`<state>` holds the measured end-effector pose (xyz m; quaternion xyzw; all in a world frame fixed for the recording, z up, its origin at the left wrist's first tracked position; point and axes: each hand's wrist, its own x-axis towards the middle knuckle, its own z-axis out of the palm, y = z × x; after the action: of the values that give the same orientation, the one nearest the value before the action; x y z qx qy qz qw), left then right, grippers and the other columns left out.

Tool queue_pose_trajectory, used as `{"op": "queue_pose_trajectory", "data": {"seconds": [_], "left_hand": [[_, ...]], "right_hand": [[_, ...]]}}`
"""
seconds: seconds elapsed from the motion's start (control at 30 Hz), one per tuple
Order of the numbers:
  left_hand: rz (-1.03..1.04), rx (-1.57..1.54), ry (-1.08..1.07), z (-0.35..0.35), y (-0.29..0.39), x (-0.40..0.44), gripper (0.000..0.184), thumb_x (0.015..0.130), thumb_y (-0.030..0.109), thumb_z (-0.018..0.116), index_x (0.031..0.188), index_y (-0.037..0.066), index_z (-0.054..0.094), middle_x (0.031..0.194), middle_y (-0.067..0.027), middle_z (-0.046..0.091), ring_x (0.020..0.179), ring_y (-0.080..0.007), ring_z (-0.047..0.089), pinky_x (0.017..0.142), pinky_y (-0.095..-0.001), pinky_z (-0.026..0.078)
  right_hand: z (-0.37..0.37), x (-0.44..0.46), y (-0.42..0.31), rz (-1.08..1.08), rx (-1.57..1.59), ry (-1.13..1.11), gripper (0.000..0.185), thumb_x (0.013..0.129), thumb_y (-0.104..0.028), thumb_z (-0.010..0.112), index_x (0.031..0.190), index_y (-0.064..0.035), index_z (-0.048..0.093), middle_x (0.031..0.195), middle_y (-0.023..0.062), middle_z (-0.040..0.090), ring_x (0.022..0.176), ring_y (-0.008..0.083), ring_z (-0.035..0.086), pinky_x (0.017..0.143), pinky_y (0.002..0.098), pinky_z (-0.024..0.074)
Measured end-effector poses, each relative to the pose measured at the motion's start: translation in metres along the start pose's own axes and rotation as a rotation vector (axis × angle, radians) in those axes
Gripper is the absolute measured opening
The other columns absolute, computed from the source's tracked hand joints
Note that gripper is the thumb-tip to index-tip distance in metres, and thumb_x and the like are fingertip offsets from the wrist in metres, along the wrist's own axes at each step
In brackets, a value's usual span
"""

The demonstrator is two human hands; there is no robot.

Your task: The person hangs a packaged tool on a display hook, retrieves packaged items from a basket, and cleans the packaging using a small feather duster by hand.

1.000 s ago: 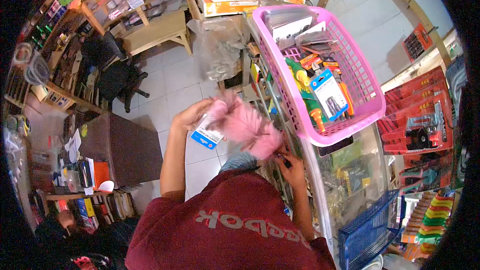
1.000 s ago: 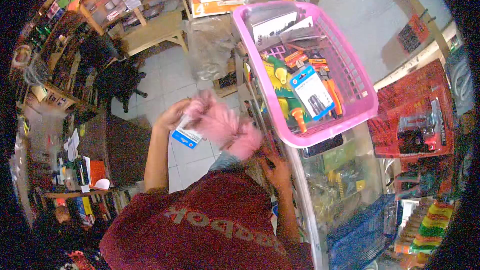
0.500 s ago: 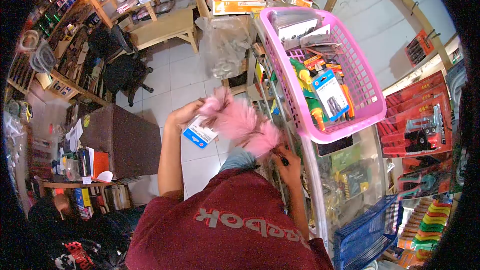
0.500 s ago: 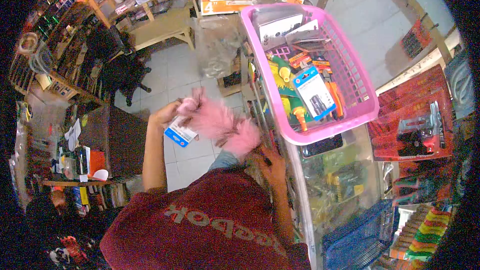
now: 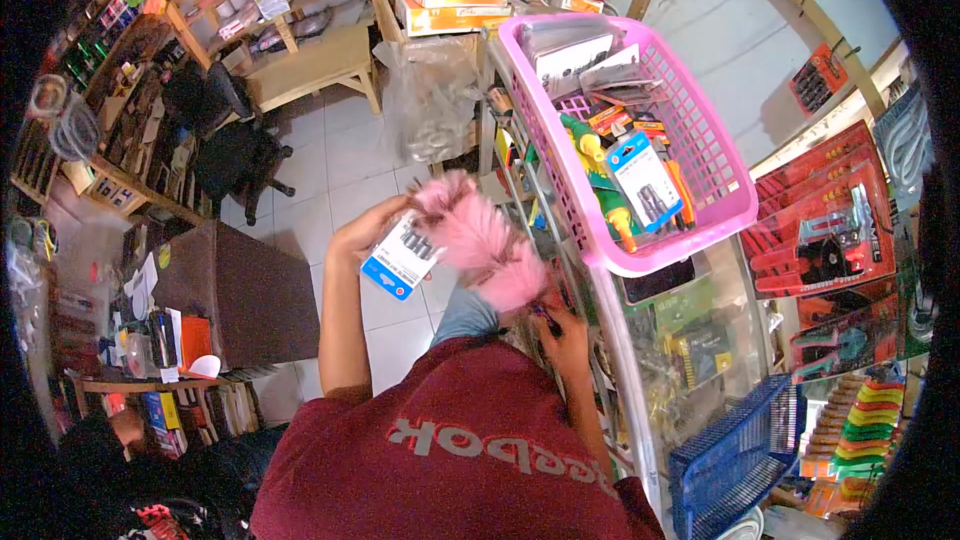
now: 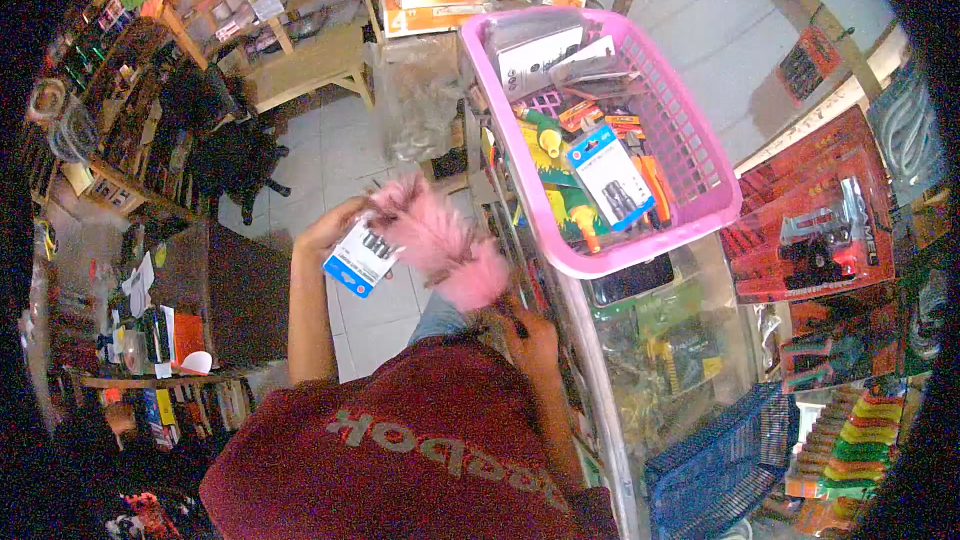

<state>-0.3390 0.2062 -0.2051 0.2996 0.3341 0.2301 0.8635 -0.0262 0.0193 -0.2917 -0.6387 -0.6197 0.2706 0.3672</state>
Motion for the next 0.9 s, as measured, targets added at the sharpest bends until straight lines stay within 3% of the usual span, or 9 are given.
{"op": "queue_pose_trajectory", "data": {"seconds": [0.2, 0.3, 0.4, 0.5, 0.53, 0.63, 0.67, 0.73, 0.9], "left_hand": [[0.099, 0.018, -0.027, 0.006, 0.008, -0.001, 0.055, 0.093, 0.05, 0.036, 0.119, 0.003, 0.05, 0.102, -0.0146, 0.062, 0.091, -0.0344, 0.063, 0.08, -0.0522, 0.051], [0.305, -0.081, -0.04, 0.024, 0.005, 0.014, 0.059, 0.093, 0.051, 0.032, 0.125, 0.003, 0.045, 0.112, -0.0151, 0.059, 0.1, -0.0346, 0.059, 0.087, -0.0497, 0.048], [0.465, -0.181, -0.033, 0.023, -0.012, 0.036, 0.061, 0.095, 0.05, 0.026, 0.129, 0.002, 0.042, 0.12, -0.0143, 0.054, 0.109, -0.0313, 0.055, 0.093, -0.0446, 0.043], [0.812, -0.058, 0.31, 0.029, -0.042, 0.071, 0.064, 0.091, 0.055, 0.029, 0.129, 0.005, 0.042, 0.126, -0.0112, 0.05, 0.116, -0.0255, 0.049, 0.098, -0.0399, 0.04], [0.768, -0.196, 0.28, 0.037, -0.049, 0.071, 0.062, 0.092, 0.053, 0.026, 0.13, 0.006, 0.04, 0.13, -0.0076, 0.046, 0.121, -0.0222, 0.043, 0.103, -0.0391, 0.035], [0.938, -0.13, 0.234, 0.043, -0.053, 0.081, 0.061, 0.093, 0.051, 0.023, 0.13, 0.006, 0.04, 0.131, -0.0074, 0.045, 0.12, -0.0225, 0.044, 0.104, -0.0386, 0.034], [1.02, -0.16, 0.375, 0.048, -0.052, 0.084, 0.059, 0.096, 0.047, 0.021, 0.127, 0.001, 0.042, 0.124, -0.0118, 0.05, 0.112, -0.0239, 0.05, 0.099, -0.0373, 0.039], [1.091, -0.318, -0.182, 0.039, -0.035, 0.087, 0.059, 0.096, 0.048, 0.023, 0.125, 0.0, 0.042, 0.123, -0.0128, 0.05, 0.108, -0.0243, 0.053, 0.098, -0.0371, 0.039], [1.004, -0.359, 0.136, 0.051, -0.034, 0.082, 0.051, 0.097, 0.042, 0.03, 0.133, 0.006, 0.028, 0.121, -0.0152, 0.049, 0.103, -0.0259, 0.055, 0.095, -0.0404, 0.042]], "right_hand": [[0.0, -0.011, 0.013, 0.092, 0.049, 0.026, 0.035, 0.083, -0.018, 0.062, 0.113, -0.0014, 0.059, 0.107, 0.0206, 0.062, 0.095, 0.0307, 0.062, 0.084, 0.0371, 0.047], [0.0, -0.002, -0.011, 0.156, 0.174, 0.13, 0.027, 0.084, -0.014, 0.063, 0.104, 0.0037, 0.06, 0.09, 0.0153, 0.066, 0.08, 0.0167, 0.061, 0.072, 0.031, 0.0472], [0.028, 0.003, 0.002, -0.003, 0.146, 0.234, 0.03, 0.087, -0.018, 0.059, 0.108, 0.0037, 0.058, 0.092, 0.0142, 0.065, 0.084, 0.0169, 0.06, 0.077, 0.032, 0.0459], [0.013, 0.013, -0.063, 0.294, 0.351, -0.039, 0.031, 0.087, -0.017, 0.058, 0.111, 0.0016, 0.057, 0.1, 0.0159, 0.063, 0.087, 0.0255, 0.061, 0.083, 0.0369, 0.0473], [0.014, 0.017, -0.073, 0.268, 0.276, -0.077, 0.028, 0.088, -0.017, 0.056, 0.107, 0.0026, 0.058, 0.1, 0.0184, 0.063, 0.092, 0.0289, 0.061, 0.085, 0.0387, 0.0458], [0.041, 0.009, -0.037, 0.086, 0.217, -0.049, 0.027, 0.088, -0.017, 0.056, 0.107, 0.0018, 0.059, 0.102, 0.0205, 0.062, 0.098, 0.0327, 0.06, 0.087, 0.0398, 0.0446], [0.042, 0.006, -0.031, 0.048, 0.189, -0.034, 0.026, 0.088, -0.017, 0.056, 0.105, 0.0023, 0.059, 0.098, 0.0195, 0.063, 0.091, 0.0298, 0.061, 0.083, 0.0375, 0.0454], [0.039, 0.002, -0.033, -0.026, 0.131, -0.003, 0.025, 0.089, -0.018, 0.055, 0.102, 0.0033, 0.06, 0.088, 0.0175, 0.065, 0.079, 0.024, 0.062, 0.074, 0.0329, 0.0469], [0.046, -0.003, -0.027, -0.136, 0.083, 0.133, 0.022, 0.088, -0.015, 0.055, 0.099, 0.0032, 0.06, 0.085, 0.0195, 0.064, 0.075, 0.0242, 0.063, 0.069, 0.0333, 0.0469]]}}
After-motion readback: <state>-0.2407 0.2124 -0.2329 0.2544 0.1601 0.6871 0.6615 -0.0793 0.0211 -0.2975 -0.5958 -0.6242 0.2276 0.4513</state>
